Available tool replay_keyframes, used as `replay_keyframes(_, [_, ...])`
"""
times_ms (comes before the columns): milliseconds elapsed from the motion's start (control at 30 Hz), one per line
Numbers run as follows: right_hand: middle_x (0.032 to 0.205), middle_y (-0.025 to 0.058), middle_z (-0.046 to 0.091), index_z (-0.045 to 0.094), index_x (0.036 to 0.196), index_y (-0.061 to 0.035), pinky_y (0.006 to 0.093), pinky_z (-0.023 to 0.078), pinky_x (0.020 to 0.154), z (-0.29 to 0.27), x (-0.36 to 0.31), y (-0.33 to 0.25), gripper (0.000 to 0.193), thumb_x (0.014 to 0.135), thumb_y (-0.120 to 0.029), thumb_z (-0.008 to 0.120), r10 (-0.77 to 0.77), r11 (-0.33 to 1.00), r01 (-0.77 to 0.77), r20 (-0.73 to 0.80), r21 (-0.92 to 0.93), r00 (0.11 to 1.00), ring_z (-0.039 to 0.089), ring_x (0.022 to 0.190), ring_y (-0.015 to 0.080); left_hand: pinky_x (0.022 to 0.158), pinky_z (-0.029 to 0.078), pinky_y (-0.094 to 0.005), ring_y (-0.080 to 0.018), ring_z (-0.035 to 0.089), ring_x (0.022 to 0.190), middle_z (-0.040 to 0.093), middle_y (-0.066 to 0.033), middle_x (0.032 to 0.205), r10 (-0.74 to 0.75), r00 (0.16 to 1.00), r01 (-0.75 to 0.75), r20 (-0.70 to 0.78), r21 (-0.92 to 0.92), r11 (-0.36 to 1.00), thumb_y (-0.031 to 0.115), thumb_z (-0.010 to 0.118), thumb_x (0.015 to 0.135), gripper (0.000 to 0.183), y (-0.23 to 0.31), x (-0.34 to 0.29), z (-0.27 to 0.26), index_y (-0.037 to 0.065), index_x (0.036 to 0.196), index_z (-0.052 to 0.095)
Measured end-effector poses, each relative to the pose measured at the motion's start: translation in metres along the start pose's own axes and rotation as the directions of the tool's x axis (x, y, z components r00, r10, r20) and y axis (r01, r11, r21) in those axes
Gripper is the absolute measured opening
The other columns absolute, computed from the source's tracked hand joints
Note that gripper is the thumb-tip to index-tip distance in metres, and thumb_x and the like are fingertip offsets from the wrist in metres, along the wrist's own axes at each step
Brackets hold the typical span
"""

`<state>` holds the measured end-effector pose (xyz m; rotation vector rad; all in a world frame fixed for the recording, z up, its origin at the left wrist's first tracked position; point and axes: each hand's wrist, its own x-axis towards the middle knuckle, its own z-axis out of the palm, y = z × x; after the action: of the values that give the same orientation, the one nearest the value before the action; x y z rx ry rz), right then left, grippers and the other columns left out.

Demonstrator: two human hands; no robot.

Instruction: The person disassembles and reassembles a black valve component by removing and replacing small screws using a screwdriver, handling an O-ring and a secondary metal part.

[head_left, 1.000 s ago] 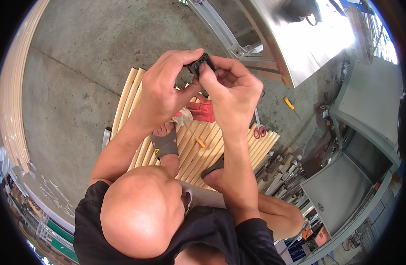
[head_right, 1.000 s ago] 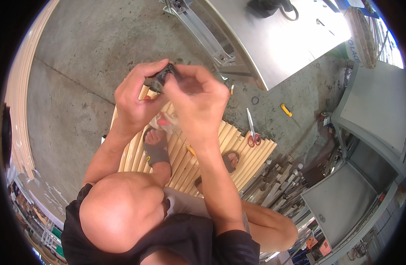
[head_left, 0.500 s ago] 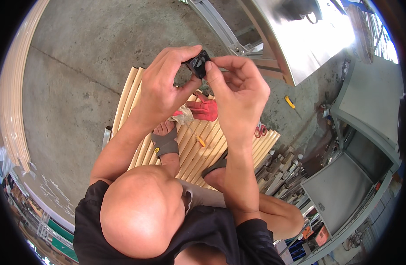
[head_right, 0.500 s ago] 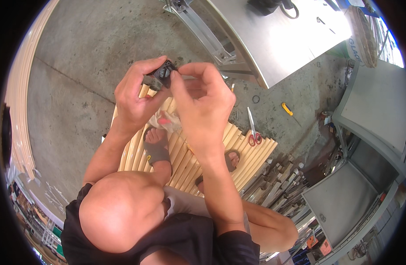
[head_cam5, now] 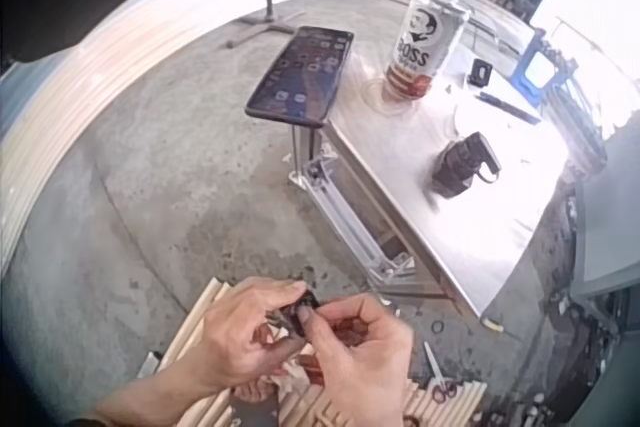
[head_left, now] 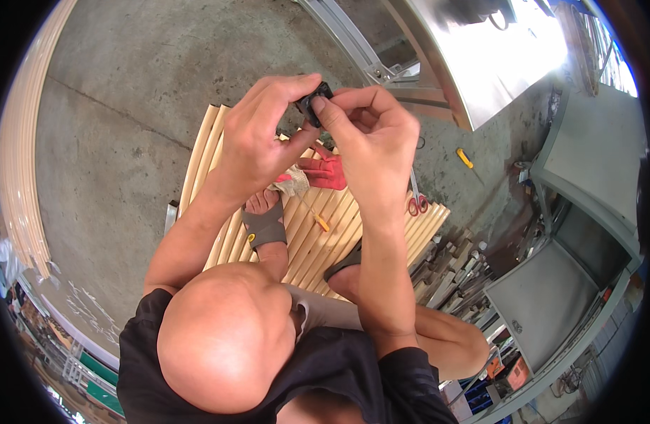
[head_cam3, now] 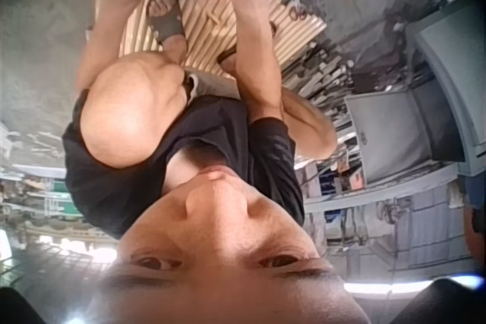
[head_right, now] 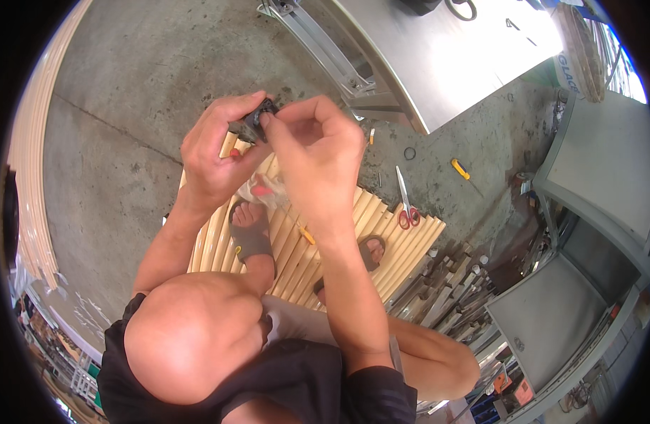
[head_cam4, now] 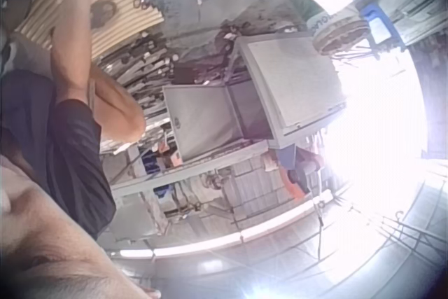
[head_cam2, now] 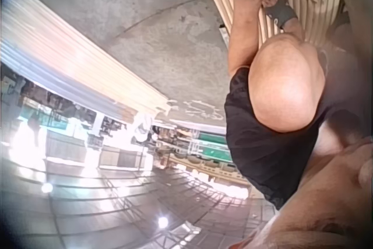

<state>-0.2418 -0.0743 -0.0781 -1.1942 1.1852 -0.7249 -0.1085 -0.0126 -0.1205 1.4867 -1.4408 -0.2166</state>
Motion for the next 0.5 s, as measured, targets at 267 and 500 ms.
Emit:
replay_keyframes(267, [0.097, 0.0155, 0.075, 0.077, 0.089, 0.0036, 0.0316, 0.055, 0.073, 0.009, -0.005, 0.002, 0.012, 0.081, -0.006, 0.077, -0.174, 0.962, 0.154, -0.071, -0.224, 0.982, 0.073, 0.079, 0.0232, 0.075, 0.058, -0.0361, -0.0308, 0.072, 0.089, 0.073, -0.0144, 0.103, 0.118, 0.993, -0.113, -0.026, 0.154, 0.982, -0.010, 0.081, 0.069, 0.044, -0.008, 0.001, 0.005, 0.000, 0.109, 0.066])
replay_keyframes(500, [0.108, 0.0175, 0.075, 0.077, 0.090, 0.0027, 0.0346, 0.055, 0.087, 0.013, -0.004, 0.009, 0.013, 0.080, -0.004, 0.074, -0.119, 0.983, 0.104, -0.098, -0.150, 0.988, 0.073, 0.095, 0.0264, 0.079, 0.057, -0.0416, -0.0340, 0.070, 0.094, 0.071, -0.0154, 0.107, 0.142, 0.990, -0.142, 0.011, 0.156, 0.977, -0.004, 0.079, 0.064, 0.054, -0.010, -0.003, 0.008, -0.001, 0.116, 0.064])
